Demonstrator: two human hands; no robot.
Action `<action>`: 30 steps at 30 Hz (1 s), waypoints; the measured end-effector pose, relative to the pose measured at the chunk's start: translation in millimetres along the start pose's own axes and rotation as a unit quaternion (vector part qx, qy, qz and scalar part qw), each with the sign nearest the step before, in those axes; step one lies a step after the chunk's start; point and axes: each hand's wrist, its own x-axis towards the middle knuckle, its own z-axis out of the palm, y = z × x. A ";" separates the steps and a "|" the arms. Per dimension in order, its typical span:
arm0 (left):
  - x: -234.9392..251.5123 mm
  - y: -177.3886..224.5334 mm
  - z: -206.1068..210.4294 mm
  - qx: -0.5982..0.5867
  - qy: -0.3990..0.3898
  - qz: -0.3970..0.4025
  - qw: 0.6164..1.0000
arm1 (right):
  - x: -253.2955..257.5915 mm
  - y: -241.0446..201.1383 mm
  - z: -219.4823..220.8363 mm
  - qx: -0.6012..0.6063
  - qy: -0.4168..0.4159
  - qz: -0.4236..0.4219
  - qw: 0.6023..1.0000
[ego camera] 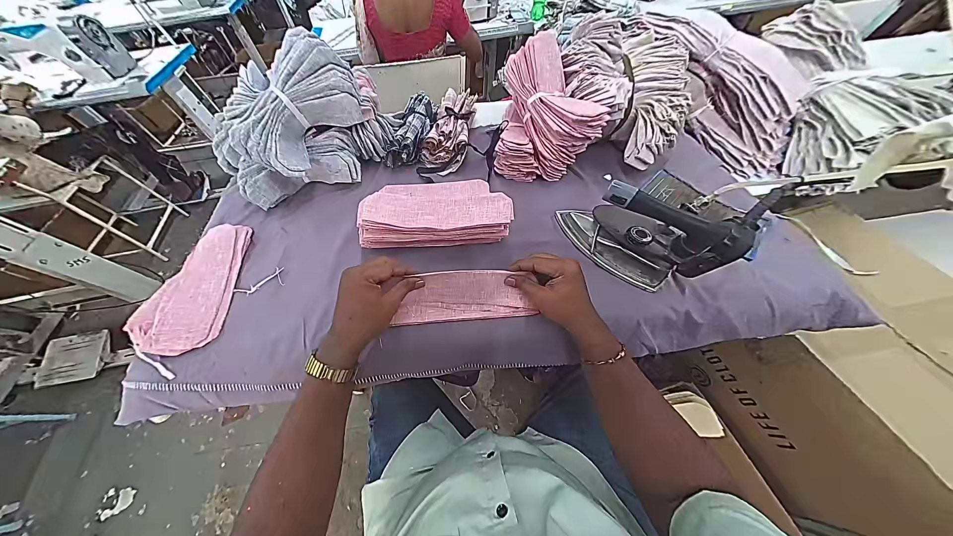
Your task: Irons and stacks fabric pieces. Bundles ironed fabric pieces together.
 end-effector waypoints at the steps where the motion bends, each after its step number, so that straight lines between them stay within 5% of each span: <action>1: -3.1 0.2 -1.0 -0.008 0.013 -0.011 1.000 | -0.1 -2.1 -1.8 0.046 0.011 0.000 0.999; 15: -7.0 -0.9 9.7 0.040 -0.002 0.019 0.999 | -2.8 -4.5 -6.3 0.081 0.005 -0.002 0.997; 22: -5.8 8.4 -3.5 -0.040 -0.025 -0.050 0.998 | -3.2 -24.0 -16.9 0.118 -0.019 0.068 0.990; 30: 15.0 -0.6 12.4 0.176 -0.124 -0.177 0.960 | 10.9 -13.1 -3.6 -0.240 -0.124 0.125 0.955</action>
